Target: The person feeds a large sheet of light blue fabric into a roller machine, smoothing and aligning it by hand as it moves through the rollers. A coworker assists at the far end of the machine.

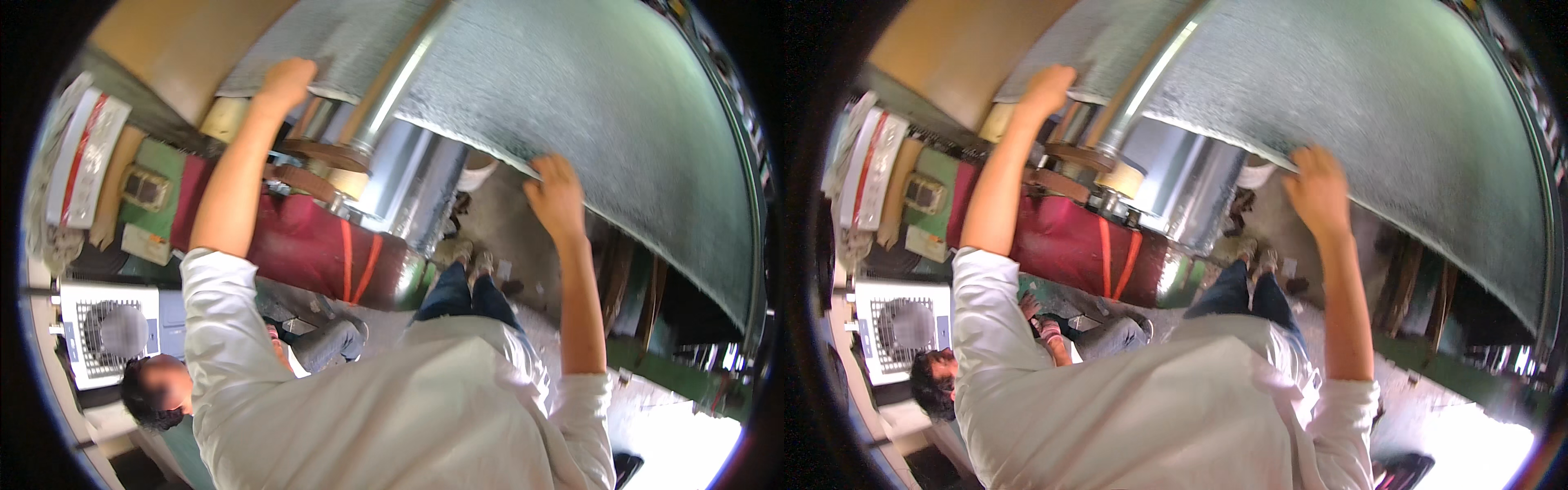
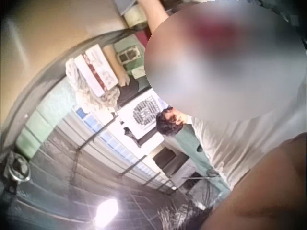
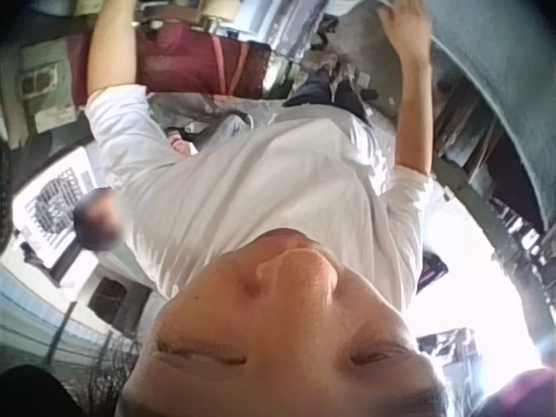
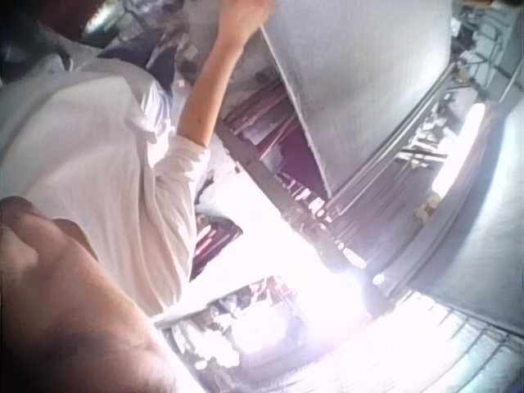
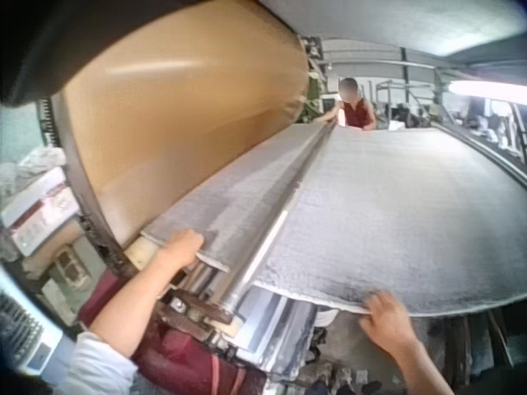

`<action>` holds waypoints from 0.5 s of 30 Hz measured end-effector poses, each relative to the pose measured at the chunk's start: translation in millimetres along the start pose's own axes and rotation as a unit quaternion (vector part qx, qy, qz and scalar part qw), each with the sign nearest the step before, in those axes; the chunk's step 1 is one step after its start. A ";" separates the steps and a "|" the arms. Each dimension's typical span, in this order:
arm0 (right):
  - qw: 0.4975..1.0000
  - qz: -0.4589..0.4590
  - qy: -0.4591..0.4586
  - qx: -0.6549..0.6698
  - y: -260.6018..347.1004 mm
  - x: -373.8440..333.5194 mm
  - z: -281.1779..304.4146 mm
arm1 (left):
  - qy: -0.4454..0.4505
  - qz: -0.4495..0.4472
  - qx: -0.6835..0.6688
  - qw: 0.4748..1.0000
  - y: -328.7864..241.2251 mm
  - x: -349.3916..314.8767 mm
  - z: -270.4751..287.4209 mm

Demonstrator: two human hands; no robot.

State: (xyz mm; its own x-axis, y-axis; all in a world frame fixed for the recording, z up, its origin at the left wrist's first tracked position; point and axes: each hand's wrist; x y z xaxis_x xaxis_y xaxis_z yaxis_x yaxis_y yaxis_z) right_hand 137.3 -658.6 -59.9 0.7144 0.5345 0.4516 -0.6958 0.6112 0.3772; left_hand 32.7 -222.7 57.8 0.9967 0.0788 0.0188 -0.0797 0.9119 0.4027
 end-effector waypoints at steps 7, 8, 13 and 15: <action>0.957 -0.185 -0.132 -0.179 -115.3 -16.7 79.4 | 0.007 0.045 0.014 0.999 6.3 1.0 -11.3; 0.944 -0.205 -0.156 -0.207 -139.5 -25.6 83.9 | 0.003 0.058 0.013 0.998 5.6 1.1 -8.7; 0.959 -0.159 -0.106 -0.208 -144.2 -58.3 33.0 | -0.103 0.021 0.008 0.994 2.6 -0.6 -16.0; 0.962 -0.150 -0.110 -0.200 -128.1 -56.0 24.1 | -0.145 0.005 0.018 0.989 -5.4 2.6 -9.3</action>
Point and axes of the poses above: each hand's wrist, its own x-axis towards the middle knuckle, its own z-axis out of the back of the hand, y = z × x, and after that the axes turned 11 degrees about -z, right-handed
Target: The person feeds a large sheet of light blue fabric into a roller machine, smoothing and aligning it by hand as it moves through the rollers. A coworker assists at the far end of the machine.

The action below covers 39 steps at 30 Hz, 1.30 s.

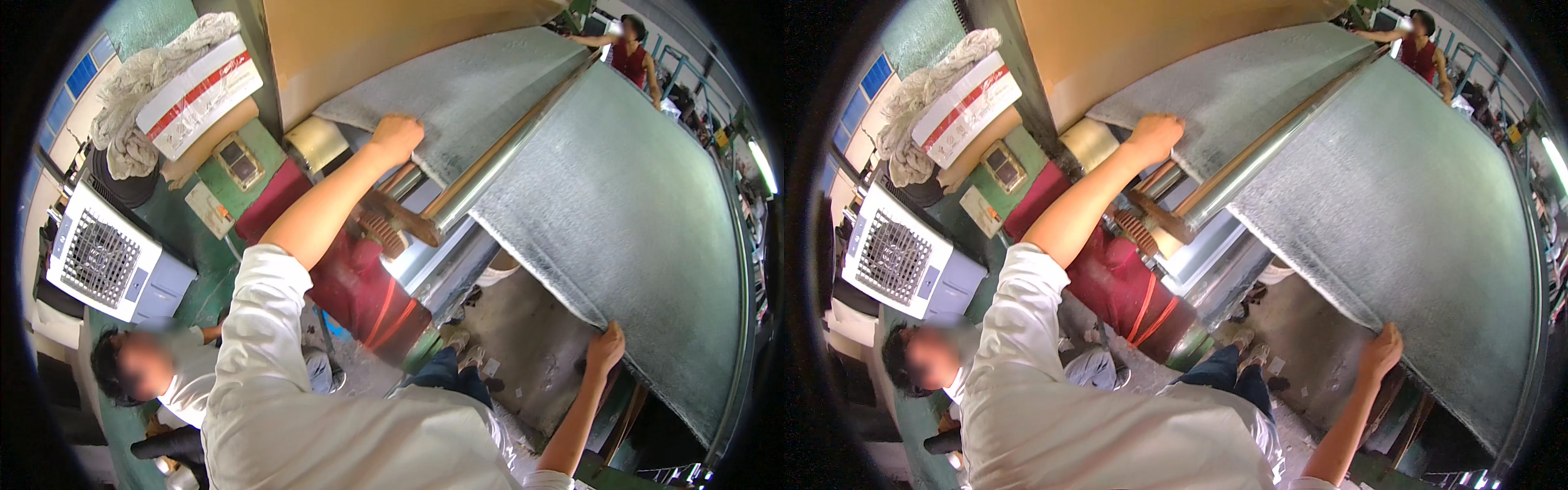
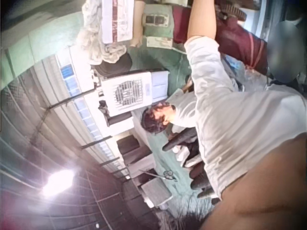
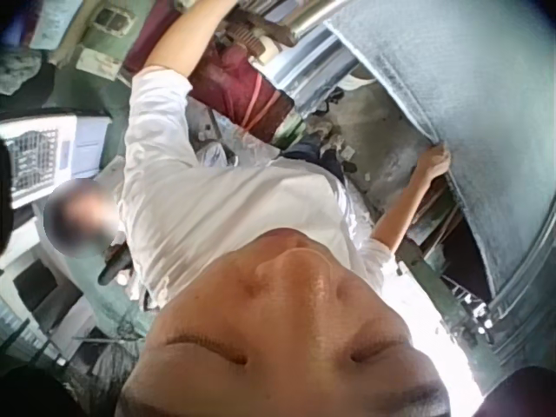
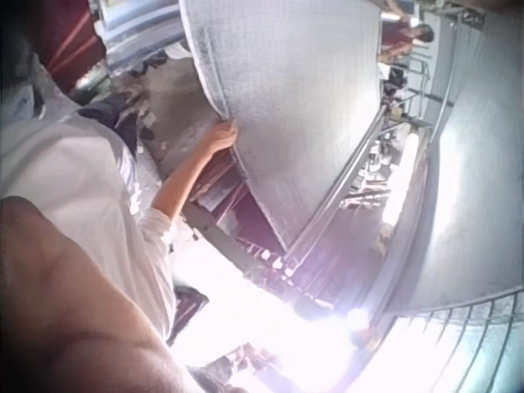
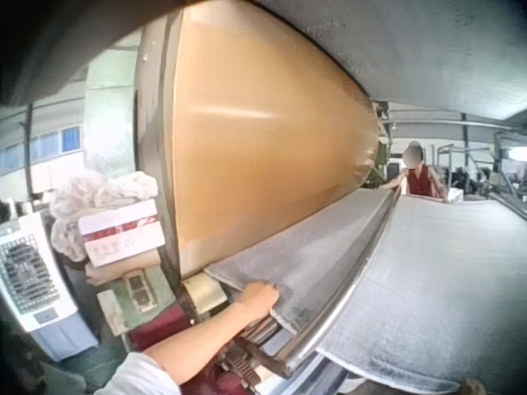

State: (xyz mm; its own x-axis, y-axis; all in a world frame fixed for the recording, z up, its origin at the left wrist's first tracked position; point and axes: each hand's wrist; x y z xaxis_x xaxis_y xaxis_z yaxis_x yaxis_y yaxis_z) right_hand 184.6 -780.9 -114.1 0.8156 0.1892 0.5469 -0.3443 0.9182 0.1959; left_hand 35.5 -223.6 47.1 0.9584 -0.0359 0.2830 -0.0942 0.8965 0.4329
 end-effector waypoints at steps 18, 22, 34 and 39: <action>0.984 -0.078 0.157 0.023 81.9 -3.3 1.9 | 0.033 0.007 -0.033 0.999 3.7 4.2 1.2; 0.985 -0.064 0.155 0.033 93.6 -3.5 5.5 | -0.058 -0.018 -0.128 0.990 -17.2 1.9 18.5; 0.994 0.003 0.084 0.073 129.1 -6.0 1.4 | 0.082 0.012 0.005 0.997 46.0 0.8 -49.3; 0.980 0.112 0.056 0.155 116.9 -5.1 10.6 | -0.052 -0.045 -0.073 0.995 28.4 2.9 -37.7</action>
Point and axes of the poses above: each hand's wrist, its own x-axis towards the middle knuckle, its own z-axis out of the back of the hand, y = z × x, and after that the axes turned 11 degrees about -z, right-handed
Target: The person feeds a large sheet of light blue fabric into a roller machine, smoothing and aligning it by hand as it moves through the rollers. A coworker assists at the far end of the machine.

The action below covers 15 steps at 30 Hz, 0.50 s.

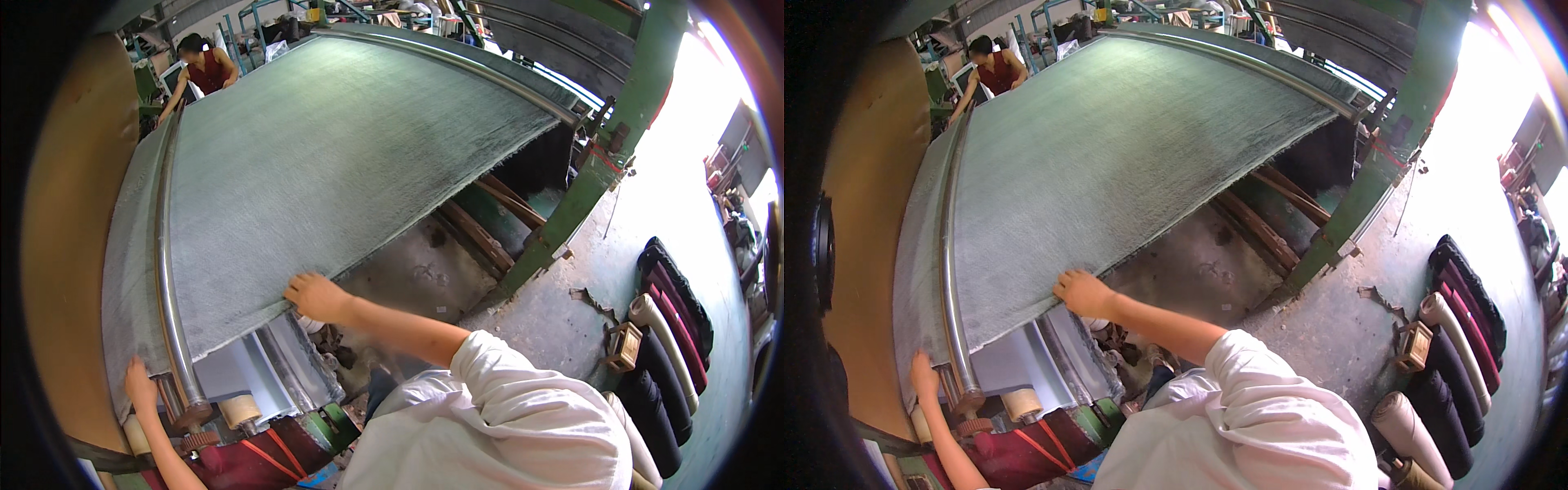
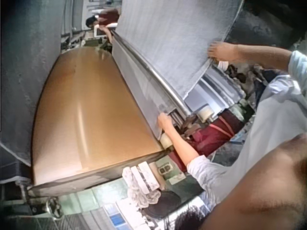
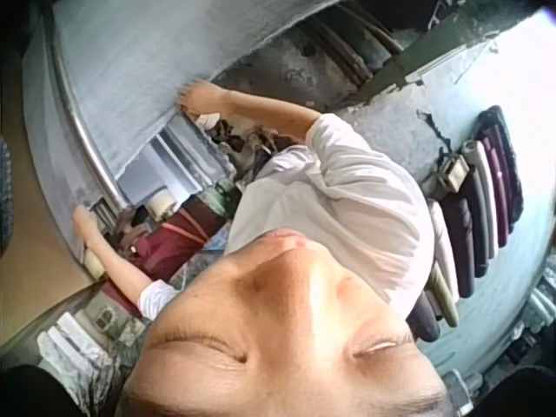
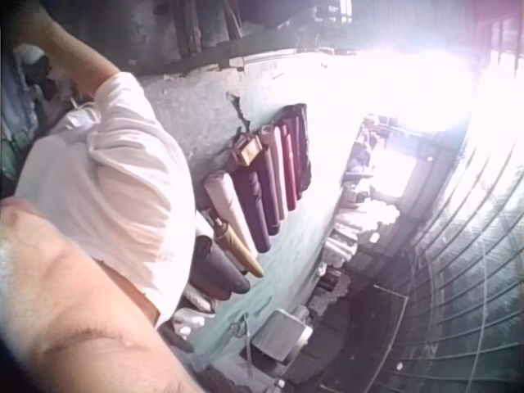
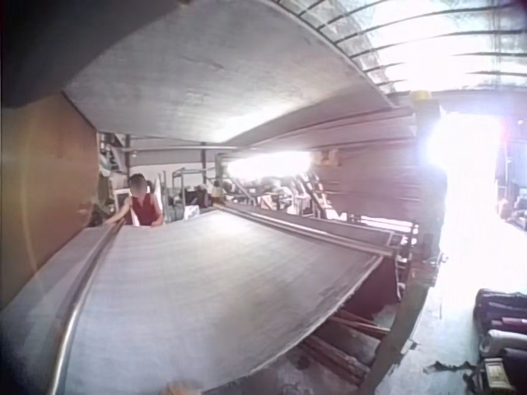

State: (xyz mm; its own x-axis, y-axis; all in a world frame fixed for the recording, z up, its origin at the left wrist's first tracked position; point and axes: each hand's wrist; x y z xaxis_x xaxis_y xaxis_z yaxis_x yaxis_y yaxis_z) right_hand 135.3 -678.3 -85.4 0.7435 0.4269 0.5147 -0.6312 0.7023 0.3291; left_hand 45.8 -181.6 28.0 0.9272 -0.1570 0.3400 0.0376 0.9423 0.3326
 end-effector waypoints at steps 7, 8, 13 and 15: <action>0.970 -0.191 -0.113 -0.096 -83.0 10.9 83.8 | 0.137 0.021 0.034 0.990 5.7 -8.6 0.6; 0.955 -0.219 -0.157 -0.127 -95.7 9.6 90.2 | 0.143 0.026 0.039 0.989 7.6 -8.4 0.2; 0.971 -0.187 -0.101 -0.114 -111.1 -27.7 53.0 | 0.091 0.016 0.032 0.995 13.0 -8.0 -8.3; 0.972 -0.193 -0.091 -0.102 -99.1 -30.8 44.0 | 0.015 0.014 0.005 1.000 -8.0 0.1 1.8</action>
Point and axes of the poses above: each hand's wrist, its own x-axis towards the middle knuckle, its own z-axis out of the back of the hand, y = z × x, and after that the axes turned 11 degrees about -z, right-handed
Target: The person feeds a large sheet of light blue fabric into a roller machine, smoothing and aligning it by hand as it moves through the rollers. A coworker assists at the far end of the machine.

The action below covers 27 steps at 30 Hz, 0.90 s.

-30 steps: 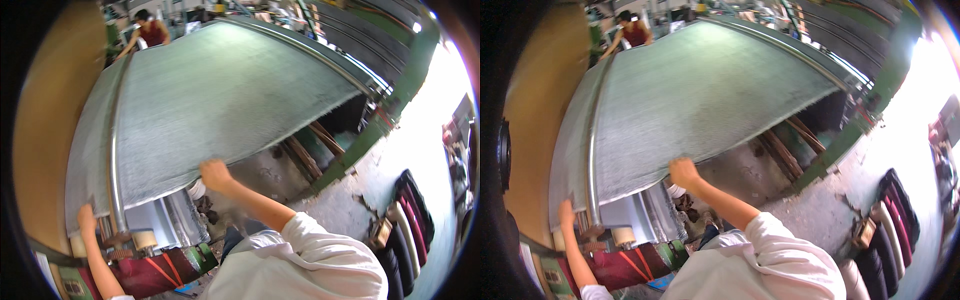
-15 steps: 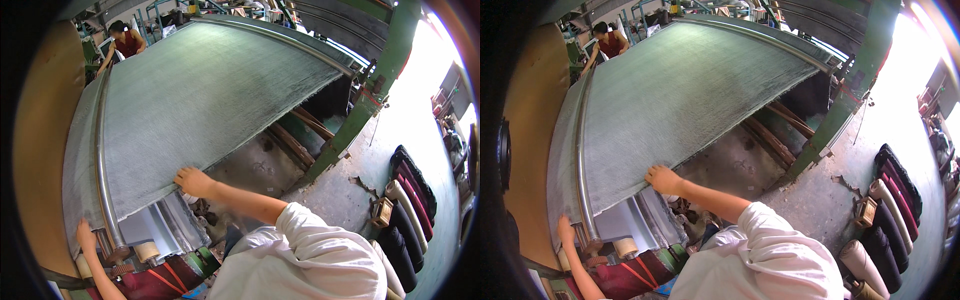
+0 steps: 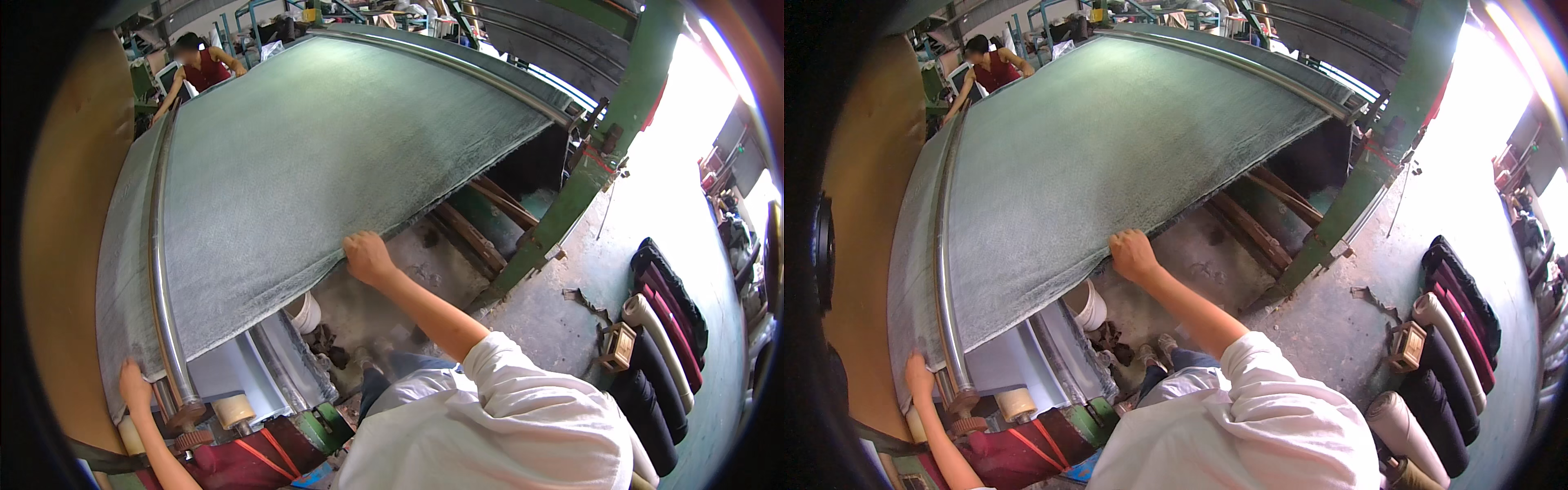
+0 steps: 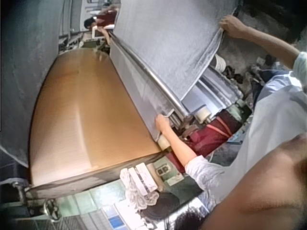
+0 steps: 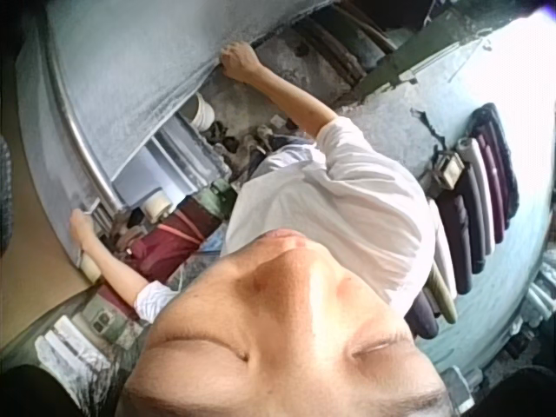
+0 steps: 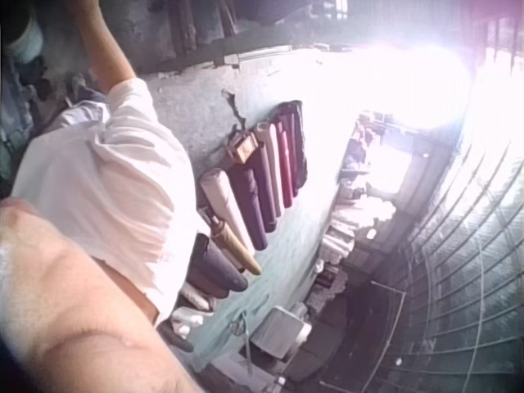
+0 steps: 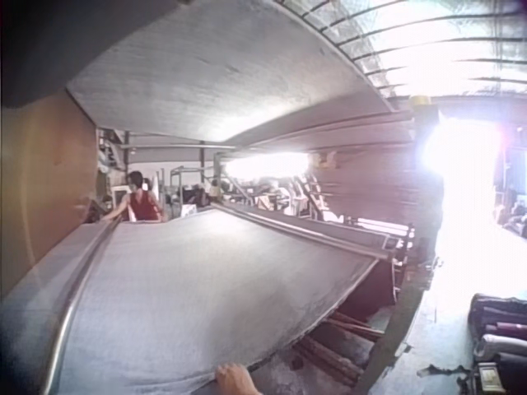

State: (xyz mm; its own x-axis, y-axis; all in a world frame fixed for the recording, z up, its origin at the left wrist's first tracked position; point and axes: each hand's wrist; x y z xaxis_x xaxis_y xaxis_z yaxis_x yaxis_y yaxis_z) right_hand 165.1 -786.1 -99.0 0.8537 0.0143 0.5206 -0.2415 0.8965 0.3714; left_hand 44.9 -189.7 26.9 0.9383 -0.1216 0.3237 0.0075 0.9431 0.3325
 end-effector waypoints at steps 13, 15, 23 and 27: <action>0.997 0.020 0.076 -0.020 45.6 -17.0 -21.4 | 0.106 0.005 0.062 0.992 11.1 -1.0 1.4; 0.997 0.036 0.068 0.008 57.5 -17.7 -17.6 | 0.103 0.005 0.090 0.990 39.8 -11.0 -22.6; 0.995 0.044 0.086 0.002 80.4 -18.1 -18.3 | 0.031 -0.016 0.068 0.997 17.7 -4.8 -9.7; 0.995 0.055 0.087 0.018 93.6 -17.6 -13.8 | 0.004 -0.024 0.040 0.999 -4.2 3.6 7.7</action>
State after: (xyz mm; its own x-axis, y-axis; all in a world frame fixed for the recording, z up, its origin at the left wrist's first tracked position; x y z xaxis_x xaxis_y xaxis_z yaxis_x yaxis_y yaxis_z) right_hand 133.9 -696.3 -84.0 0.8873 0.1909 0.4199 -0.3517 0.8689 0.3481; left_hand 45.6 -196.5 33.5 0.9401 -0.1630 0.2993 0.0245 0.9082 0.4178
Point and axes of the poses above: each hand's wrist, its own x-axis towards the middle knuckle, its own z-axis out of the back of the hand, y = z × x, and after that the axes turned 11 degrees about -z, right-handed
